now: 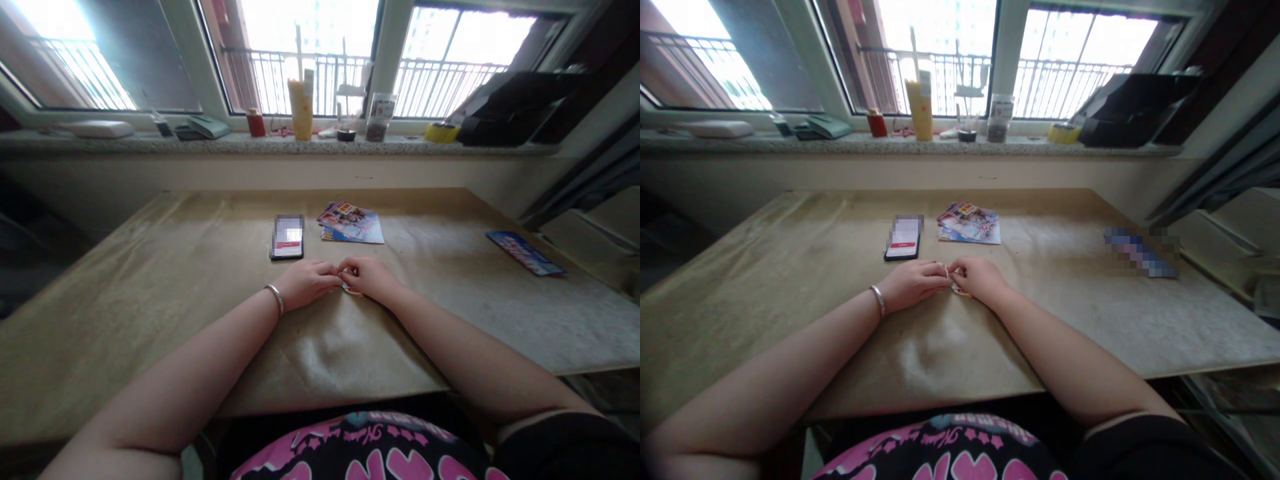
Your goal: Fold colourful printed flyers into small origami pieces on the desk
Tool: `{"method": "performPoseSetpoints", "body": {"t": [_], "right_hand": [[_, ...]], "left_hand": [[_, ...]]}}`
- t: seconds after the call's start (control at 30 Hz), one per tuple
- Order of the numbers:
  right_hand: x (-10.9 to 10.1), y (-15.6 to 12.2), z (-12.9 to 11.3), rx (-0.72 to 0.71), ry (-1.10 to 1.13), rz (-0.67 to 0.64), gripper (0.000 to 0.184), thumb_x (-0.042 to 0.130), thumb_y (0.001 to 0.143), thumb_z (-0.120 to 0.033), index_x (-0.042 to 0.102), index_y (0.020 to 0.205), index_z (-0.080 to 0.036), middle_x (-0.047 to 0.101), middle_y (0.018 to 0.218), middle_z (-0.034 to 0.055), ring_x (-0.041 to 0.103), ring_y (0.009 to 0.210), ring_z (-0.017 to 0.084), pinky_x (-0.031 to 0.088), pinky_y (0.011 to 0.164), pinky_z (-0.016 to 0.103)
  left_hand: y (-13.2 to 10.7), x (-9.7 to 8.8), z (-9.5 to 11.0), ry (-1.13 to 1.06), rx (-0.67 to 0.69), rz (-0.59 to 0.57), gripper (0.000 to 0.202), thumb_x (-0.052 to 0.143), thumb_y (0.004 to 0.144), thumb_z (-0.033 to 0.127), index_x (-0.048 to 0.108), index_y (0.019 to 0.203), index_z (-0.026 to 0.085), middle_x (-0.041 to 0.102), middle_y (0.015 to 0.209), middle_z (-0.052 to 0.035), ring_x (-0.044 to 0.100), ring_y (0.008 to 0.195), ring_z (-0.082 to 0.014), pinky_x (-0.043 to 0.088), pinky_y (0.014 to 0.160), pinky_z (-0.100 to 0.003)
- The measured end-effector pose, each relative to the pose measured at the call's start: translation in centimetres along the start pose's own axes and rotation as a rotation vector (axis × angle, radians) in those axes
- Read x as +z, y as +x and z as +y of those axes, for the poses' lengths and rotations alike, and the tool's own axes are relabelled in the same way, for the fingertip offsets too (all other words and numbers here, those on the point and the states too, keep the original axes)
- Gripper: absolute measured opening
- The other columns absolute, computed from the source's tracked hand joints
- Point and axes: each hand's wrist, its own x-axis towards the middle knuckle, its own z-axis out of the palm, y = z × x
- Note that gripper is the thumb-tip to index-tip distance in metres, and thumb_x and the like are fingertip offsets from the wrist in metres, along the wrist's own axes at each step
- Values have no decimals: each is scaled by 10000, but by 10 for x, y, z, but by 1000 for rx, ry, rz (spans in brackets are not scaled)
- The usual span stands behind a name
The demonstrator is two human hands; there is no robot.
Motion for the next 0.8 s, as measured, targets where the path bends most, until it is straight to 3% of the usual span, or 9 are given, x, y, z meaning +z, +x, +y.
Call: {"method": "performPoseSetpoints", "body": {"t": [0.17,0.4,0.57,0.8], "right_hand": [[-1,1,1,-11,6,14,140,580,804,-268,705,840,-217,683,744,5,570,655,127,378,583,228],[6,4,14,-319,-42,94,277,509,800,-91,712,957,-195,674,950,66,587,899,173,445,834,288],[2,4,10,-403,-228,110,238,531,841,-161,693,1007,-216,656,1045,55,546,959,194,429,844,307],[-10,5,0,-505,-534,41,179,484,904,-237,652,920,-177,671,925,76,534,909,205,388,780,314]], "left_hand": [[1,-1,0,13,-5,12,212,450,923,248,660,908,224,650,959,-21,575,846,-135,435,740,-256],[-3,-4,-8,57,-126,-50,208,448,895,197,656,897,211,659,921,-38,589,832,-146,451,717,-265],[-4,-3,-10,-24,-212,-58,162,494,865,191,634,945,194,656,956,-44,593,854,-159,470,761,-272],[-3,-3,-9,-72,-265,-74,140,518,863,238,633,924,188,653,916,-45,599,855,-166,473,775,-273]]}}
